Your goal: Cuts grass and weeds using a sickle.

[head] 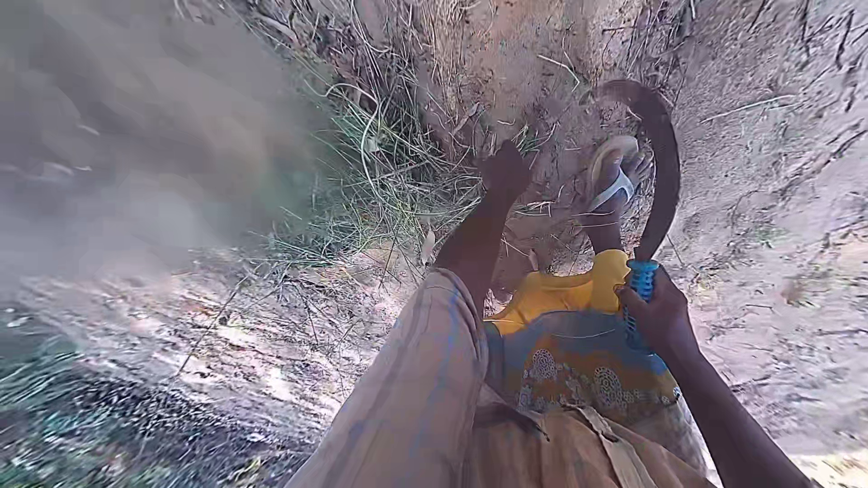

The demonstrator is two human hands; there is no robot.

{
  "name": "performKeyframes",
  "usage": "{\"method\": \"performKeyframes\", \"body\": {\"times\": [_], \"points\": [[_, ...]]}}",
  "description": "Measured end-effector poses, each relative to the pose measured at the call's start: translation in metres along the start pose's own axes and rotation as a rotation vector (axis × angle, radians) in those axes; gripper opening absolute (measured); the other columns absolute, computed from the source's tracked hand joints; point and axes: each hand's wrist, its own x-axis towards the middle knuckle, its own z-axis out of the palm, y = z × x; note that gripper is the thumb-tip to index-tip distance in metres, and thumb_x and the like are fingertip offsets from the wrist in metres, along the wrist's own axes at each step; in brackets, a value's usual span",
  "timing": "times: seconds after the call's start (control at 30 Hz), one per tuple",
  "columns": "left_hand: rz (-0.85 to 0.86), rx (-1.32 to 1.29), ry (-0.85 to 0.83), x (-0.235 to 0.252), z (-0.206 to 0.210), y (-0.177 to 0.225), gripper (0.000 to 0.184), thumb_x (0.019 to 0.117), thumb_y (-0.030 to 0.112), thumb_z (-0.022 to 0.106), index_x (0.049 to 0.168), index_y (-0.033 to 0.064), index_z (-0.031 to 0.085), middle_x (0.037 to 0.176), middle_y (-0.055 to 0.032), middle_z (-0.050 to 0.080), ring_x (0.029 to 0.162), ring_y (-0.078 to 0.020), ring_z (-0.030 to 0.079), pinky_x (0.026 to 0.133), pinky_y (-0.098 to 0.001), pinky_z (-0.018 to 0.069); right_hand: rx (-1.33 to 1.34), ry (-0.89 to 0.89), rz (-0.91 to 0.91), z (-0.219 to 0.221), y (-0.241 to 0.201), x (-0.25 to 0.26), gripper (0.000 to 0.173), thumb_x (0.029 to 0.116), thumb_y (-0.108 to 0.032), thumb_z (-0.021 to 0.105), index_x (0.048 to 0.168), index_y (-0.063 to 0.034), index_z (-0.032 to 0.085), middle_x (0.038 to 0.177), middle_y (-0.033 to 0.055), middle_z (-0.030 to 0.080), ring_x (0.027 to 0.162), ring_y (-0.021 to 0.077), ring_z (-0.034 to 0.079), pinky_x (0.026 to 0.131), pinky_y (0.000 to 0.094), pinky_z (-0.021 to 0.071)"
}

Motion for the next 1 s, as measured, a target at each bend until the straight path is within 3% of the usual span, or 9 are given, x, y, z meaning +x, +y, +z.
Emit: {"method": "performKeyframes", "body": {"times": [0.07,0.17,0.27,0.33,0.47,0.57,0.7,0.87,1.0], "points": [[-0.005,-0.092,-0.102,-0.010,-0.004,-0.008,0.050,0.1090,0.027,0.048,0.144,-0.0078,0.047,0.139,-0.0323,0.057,0.132,-0.0468,0.055,0.107,-0.0654,0.0424,0.004,-0.066,-0.009,0.012,-0.010,0.008,0.039,0.0934,-0.017,0.059,0.125,0.0056,0.054,0.078,0.0000,0.059,0.057,0.0021,0.059,0.056,0.0209,0.0526],[0.081,-0.170,-0.099,-0.011,-0.002,-0.024,0.043,0.1114,0.021,0.037,0.141,-0.0077,0.050,0.136,-0.0320,0.059,0.130,-0.0456,0.057,0.107,-0.0635,0.0435,-0.049,-0.160,0.021,0.031,-0.027,0.032,0.037,0.0974,-0.014,0.060,0.129,0.0046,0.052,0.082,0.0052,0.060,0.060,0.0075,0.061,0.059,0.0257,0.0543],[0.190,-0.148,-0.051,-0.002,-0.008,-0.039,0.041,0.1128,0.021,0.034,0.132,-0.0103,0.053,0.127,-0.0332,0.062,0.123,-0.0468,0.061,0.102,-0.0636,0.0461,-0.158,-0.199,0.069,0.050,-0.032,0.063,0.039,0.1006,-0.011,0.062,0.135,0.0039,0.048,0.086,0.0148,0.062,0.066,0.0201,0.063,0.066,0.0390,0.0556],[0.239,-0.128,-0.066,0.001,-0.010,-0.048,0.041,0.1132,0.023,0.035,0.130,-0.0083,0.055,0.122,-0.0315,0.063,0.118,-0.0459,0.063,0.099,-0.0635,0.0477,-0.223,-0.210,0.127,0.059,-0.020,0.066,0.040,0.1015,-0.014,0.061,0.136,0.0033,0.048,0.087,0.0156,0.062,0.067,0.0216,0.063,0.067,0.0407,0.0556],[0.304,-0.064,-0.170,-0.024,0.019,-0.066,0.042,0.1121,0.021,0.037,0.140,-0.0061,0.053,0.131,-0.0324,0.061,0.126,-0.0490,0.059,0.101,-0.0672,0.0458,-0.276,-0.234,0.290,0.050,-0.017,0.007,0.038,0.1022,-0.015,0.057,0.135,0.0020,0.047,0.085,0.0085,0.060,0.059,0.0136,0.062,0.058,0.0322,0.0559],[0.313,-0.199,-0.184,-0.039,0.047,-0.068,0.040,0.1123,0.018,0.036,0.134,-0.0099,0.054,0.127,-0.0333,0.062,0.123,-0.0481,0.060,0.102,-0.0638,0.0474,-0.280,-0.219,0.355,0.046,-0.037,-0.021,0.040,0.1020,-0.015,0.058,0.136,0.0014,0.046,0.082,0.0071,0.059,0.056,0.0131,0.061,0.055,0.0309,0.0553],[0.302,-0.231,-0.174,-0.040,0.034,-0.075,0.043,0.1127,0.019,0.034,0.142,-0.0073,0.051,0.134,-0.0321,0.060,0.128,-0.0475,0.058,0.105,-0.0640,0.0455,-0.369,-0.223,0.316,0.053,-0.050,-0.011,0.038,0.1025,-0.015,0.058,0.134,0.0021,0.047,0.084,0.0089,0.059,0.059,0.0142,0.062,0.057,0.0323,0.0554],[0.346,-0.209,-0.126,-0.017,0.012,-0.091,0.042,0.1122,0.018,0.036,0.137,-0.0103,0.053,0.130,-0.0341,0.061,0.127,-0.0488,0.058,0.105,-0.0651,0.0441,-0.489,-0.266,0.312,0.060,-0.056,0.023,0.038,0.1045,-0.016,0.056,0.137,0.0012,0.046,0.093,0.0124,0.059,0.067,0.0168,0.063,0.065,0.0360,0.0550],[0.365,-0.318,-0.144,-0.046,0.021,-0.095,0.039,0.1117,0.014,0.037,0.137,-0.0092,0.055,0.124,-0.0345,0.063,0.121,-0.0493,0.061,0.103,-0.0639,0.0454,-0.447,-0.240,0.354,0.038,-0.035,-0.074,0.040,0.0973,-0.014,0.062,0.132,0.0040,0.052,0.086,0.0137,0.062,0.067,0.0221,0.063,0.063,0.0425,0.0548]]}}
